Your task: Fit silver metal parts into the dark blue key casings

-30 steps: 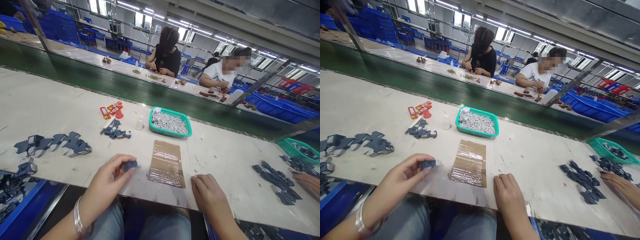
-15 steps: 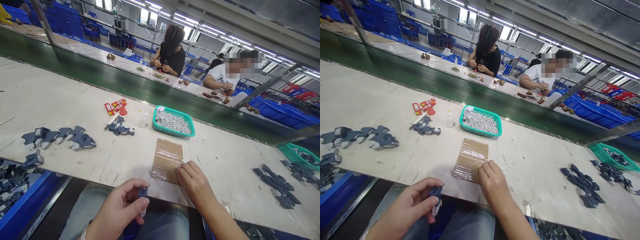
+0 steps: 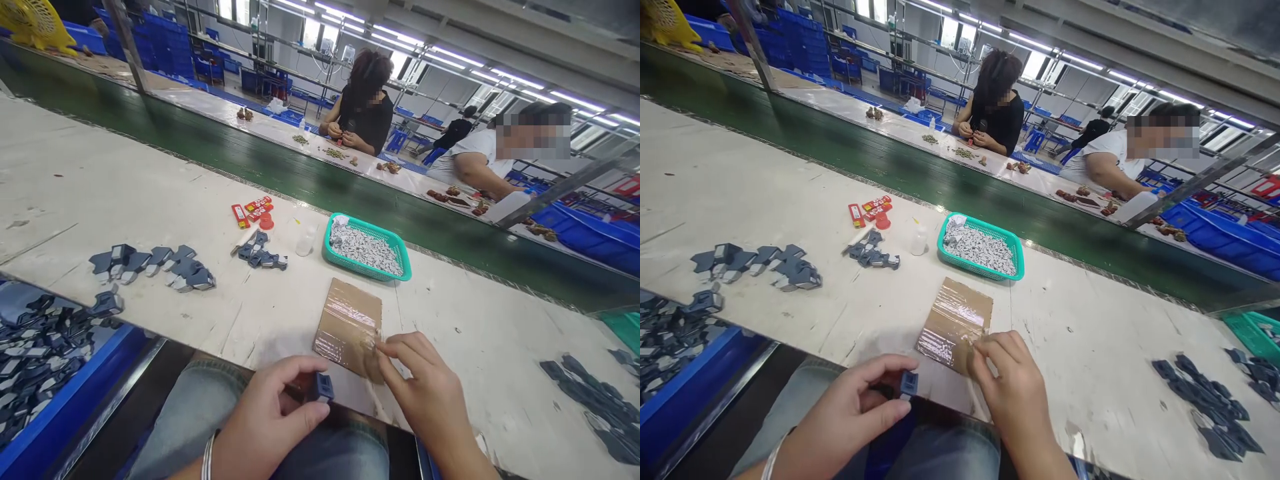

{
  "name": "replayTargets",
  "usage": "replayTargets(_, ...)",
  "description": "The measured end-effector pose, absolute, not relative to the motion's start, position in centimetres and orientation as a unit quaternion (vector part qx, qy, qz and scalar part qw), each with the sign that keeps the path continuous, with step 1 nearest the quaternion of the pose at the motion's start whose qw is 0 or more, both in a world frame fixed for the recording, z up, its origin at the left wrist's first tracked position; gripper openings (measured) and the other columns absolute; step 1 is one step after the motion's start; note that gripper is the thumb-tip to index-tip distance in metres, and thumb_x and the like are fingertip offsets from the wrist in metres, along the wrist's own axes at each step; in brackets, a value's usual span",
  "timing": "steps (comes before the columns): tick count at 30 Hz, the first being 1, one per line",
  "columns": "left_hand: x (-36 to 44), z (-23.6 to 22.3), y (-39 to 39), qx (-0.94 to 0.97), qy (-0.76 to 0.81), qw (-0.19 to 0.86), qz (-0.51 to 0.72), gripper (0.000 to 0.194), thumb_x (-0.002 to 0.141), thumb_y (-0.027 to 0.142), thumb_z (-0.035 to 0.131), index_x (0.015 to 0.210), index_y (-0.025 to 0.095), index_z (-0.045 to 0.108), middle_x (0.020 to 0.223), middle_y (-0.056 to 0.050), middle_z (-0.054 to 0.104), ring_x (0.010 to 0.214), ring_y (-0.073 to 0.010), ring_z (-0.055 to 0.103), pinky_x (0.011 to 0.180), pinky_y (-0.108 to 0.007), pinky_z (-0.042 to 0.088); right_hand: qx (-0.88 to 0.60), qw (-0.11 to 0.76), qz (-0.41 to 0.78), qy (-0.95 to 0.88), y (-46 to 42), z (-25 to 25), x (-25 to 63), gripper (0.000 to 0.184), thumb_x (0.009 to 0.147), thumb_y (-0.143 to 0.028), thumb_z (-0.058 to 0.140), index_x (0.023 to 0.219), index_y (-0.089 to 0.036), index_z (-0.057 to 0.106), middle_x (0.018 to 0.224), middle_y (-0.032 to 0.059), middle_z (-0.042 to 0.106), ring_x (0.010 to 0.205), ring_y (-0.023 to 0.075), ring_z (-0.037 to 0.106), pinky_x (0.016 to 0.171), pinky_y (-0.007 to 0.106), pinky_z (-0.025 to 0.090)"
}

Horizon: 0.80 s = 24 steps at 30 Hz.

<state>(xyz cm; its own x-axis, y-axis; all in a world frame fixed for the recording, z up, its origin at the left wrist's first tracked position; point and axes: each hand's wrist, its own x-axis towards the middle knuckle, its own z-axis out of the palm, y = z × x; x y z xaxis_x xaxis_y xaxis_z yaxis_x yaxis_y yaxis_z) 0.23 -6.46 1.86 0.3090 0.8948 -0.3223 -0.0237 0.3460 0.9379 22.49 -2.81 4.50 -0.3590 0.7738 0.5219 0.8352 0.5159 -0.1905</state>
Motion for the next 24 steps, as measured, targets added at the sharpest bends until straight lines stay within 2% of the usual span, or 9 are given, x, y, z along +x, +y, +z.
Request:
replayTargets(4, 0.9, 2.8, -6.1, 0.486, 0.506, 0.634, 0.325, 0.042, 0.071, 0.021, 0.065, 0.112, 0.026, 0.059, 0.101, -0.005, 0.065, 0.077, -0.0167, 0.060, 0.072, -0.029, 0.050, -0.485, 0.324, 0.009, -0.812, -4.6, 6.3, 20.9, 0.008, 0.083, -0.016, 0.057, 0.078, -0.022, 0.059, 0.074, 0.0020, 0.059, 0.071, 0.0154, 0.055, 0.059, 0.027, 0.046)
replayTargets(8, 1.2, 3.7, -5.9, 0.514, 0.512, 0.608, 0.321, 0.031, 0.070, 0.019, 0.065, 0.100, 0.024, 0.061, 0.096, -0.002, 0.065, 0.076, -0.0165, 0.059, 0.070, -0.027, 0.048, -0.438, 0.329, 0.052, -0.835, -6.0, 7.5, 19.2, 0.010, 0.080, -0.009, 0.058, 0.082, -0.020, 0.059, 0.074, 0.0039, 0.058, 0.069, 0.0155, 0.053, 0.057, 0.027, 0.046)
replayTargets(14, 1.0, 3.9, -6.0, 0.541, 0.523, 0.580, 0.311, 0.030, 0.071, 0.022, 0.065, 0.100, 0.026, 0.060, 0.093, 0.000, 0.065, 0.070, -0.0156, 0.054, 0.069, -0.027, 0.047, -0.387, 0.309, 0.062, -0.866, -6.4, 8.1, 18.2, 0.016, 0.080, -0.004, 0.055, 0.090, -0.016, 0.060, 0.071, 0.0052, 0.056, 0.066, 0.0158, 0.051, 0.056, 0.029, 0.047)
replayTargets(19, 0.9, 4.1, -6.0, 0.565, 0.542, 0.546, 0.299, 0.030, 0.068, 0.021, 0.066, 0.098, 0.026, 0.062, 0.085, 0.000, 0.064, 0.072, -0.0175, 0.055, 0.070, -0.029, 0.047, -0.365, 0.282, 0.012, -0.887, -6.5, 7.9, 17.9, 0.015, 0.083, -0.004, 0.049, 0.084, -0.016, 0.059, 0.068, 0.0047, 0.057, 0.062, 0.0148, 0.050, 0.055, 0.029, 0.047)
replayTargets(24, 0.9, 4.6, -6.5, 0.588, 0.562, 0.497, 0.301, 0.026, 0.071, 0.018, 0.062, 0.096, 0.024, 0.063, 0.086, -0.001, 0.066, 0.073, -0.0177, 0.057, 0.070, -0.031, 0.048, -0.318, 0.250, -0.091, -0.910, -7.0, 7.0, 17.5, 0.022, 0.083, 0.000, 0.044, 0.078, -0.011, 0.063, 0.067, 0.0074, 0.057, 0.063, 0.0172, 0.052, 0.053, 0.032, 0.045)
